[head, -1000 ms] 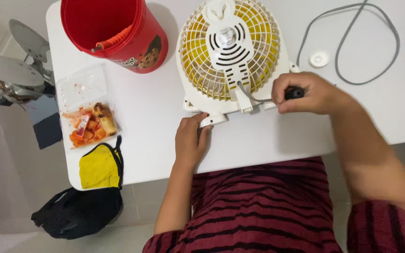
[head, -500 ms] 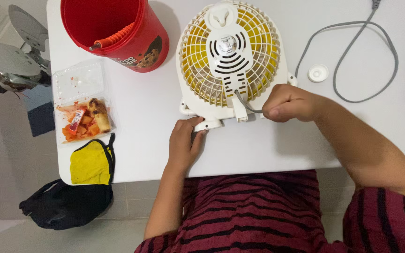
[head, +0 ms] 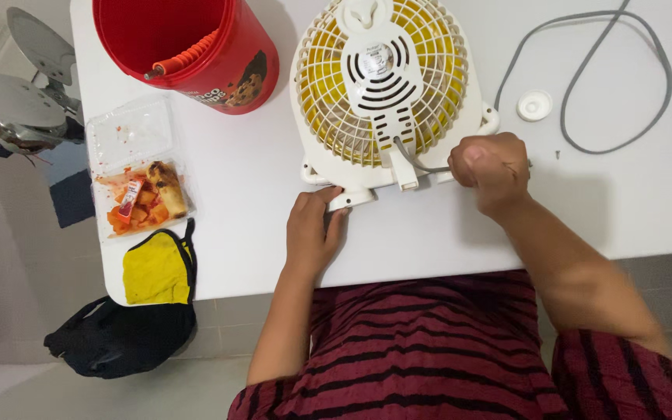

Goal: The person assembles a small electric fan on a white table using a screwdriver. They insert and tighten multiple screws into the fan base and housing, then rotate the fan to access additional screw holes and continue tightening.

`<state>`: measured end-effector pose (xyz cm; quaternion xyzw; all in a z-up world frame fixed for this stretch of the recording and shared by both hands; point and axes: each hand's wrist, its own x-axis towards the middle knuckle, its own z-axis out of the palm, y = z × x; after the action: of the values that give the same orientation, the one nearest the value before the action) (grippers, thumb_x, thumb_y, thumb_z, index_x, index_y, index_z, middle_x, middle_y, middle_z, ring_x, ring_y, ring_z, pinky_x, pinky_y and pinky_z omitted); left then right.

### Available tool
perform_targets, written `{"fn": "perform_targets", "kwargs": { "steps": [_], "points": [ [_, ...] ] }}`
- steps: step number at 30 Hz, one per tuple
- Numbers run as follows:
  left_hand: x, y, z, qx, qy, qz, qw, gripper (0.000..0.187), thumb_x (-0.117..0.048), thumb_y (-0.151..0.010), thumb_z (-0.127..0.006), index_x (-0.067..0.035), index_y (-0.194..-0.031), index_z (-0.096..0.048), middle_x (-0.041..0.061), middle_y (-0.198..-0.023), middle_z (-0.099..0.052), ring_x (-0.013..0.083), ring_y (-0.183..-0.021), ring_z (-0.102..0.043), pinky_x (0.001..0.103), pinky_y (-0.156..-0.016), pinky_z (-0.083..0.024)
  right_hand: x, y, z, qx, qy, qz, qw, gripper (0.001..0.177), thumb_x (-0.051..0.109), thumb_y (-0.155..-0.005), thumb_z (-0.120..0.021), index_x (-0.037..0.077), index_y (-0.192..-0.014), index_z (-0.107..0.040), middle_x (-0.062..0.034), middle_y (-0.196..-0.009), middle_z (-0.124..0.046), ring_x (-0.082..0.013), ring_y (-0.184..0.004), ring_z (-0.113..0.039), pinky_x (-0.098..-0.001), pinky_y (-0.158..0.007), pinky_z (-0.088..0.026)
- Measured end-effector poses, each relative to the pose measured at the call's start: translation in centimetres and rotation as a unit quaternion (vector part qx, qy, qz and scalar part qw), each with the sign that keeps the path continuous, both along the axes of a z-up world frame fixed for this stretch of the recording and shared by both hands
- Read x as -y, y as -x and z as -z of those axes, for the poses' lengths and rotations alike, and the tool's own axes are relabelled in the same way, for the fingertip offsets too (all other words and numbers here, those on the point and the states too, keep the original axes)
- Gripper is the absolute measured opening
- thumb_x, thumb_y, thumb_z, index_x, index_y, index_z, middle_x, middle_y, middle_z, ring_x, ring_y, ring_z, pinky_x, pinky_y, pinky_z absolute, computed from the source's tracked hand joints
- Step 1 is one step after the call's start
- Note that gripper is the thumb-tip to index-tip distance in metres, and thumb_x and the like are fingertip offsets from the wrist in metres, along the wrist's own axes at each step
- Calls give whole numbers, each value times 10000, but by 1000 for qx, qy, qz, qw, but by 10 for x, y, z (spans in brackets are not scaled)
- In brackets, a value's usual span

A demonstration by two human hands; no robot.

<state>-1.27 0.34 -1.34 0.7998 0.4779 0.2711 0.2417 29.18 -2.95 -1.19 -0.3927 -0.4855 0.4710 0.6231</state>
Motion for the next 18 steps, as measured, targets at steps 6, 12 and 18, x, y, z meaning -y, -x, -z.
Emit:
{"fn": "perform_targets", "kwargs": {
  "steps": [6,12,18],
  "points": [
    [0,2,-2,20,-5,4,1000,302,-106,-909,-728,-55,-1199,-658,131,-1084,-705,301,-908,-639,389,-785,-536,-2,21,8,-42,35,129,990,377,161,-943,-447,81,-593,-332,2,-530,-337,-107,-475,-273,-283,-442,-227],
    [2,0,-9,10,15,-15,1000,318,-98,-902,-723,-42,-1210,-670,159,-1060,-676,303,-906,-651,392,-786,-545,-4,-11,-15,83,2,-86,993,254,144,-910,-646,85,-724,-482,4,-682,-480,-82,-614,-402,-268,-546,-331],
    [4,-3,-3,6,-58,33,998,293,-103,-915,-731,-36,-1190,-655,150,-1101,-700,339,-988,-623,435,-872,-512,-16,-6,-30,-17,-29,-81,996,278,226,-891,-799,123,-943,-546,55,-663,-528,-15,-563,-459,-186,-517,-367]
  ]
}}
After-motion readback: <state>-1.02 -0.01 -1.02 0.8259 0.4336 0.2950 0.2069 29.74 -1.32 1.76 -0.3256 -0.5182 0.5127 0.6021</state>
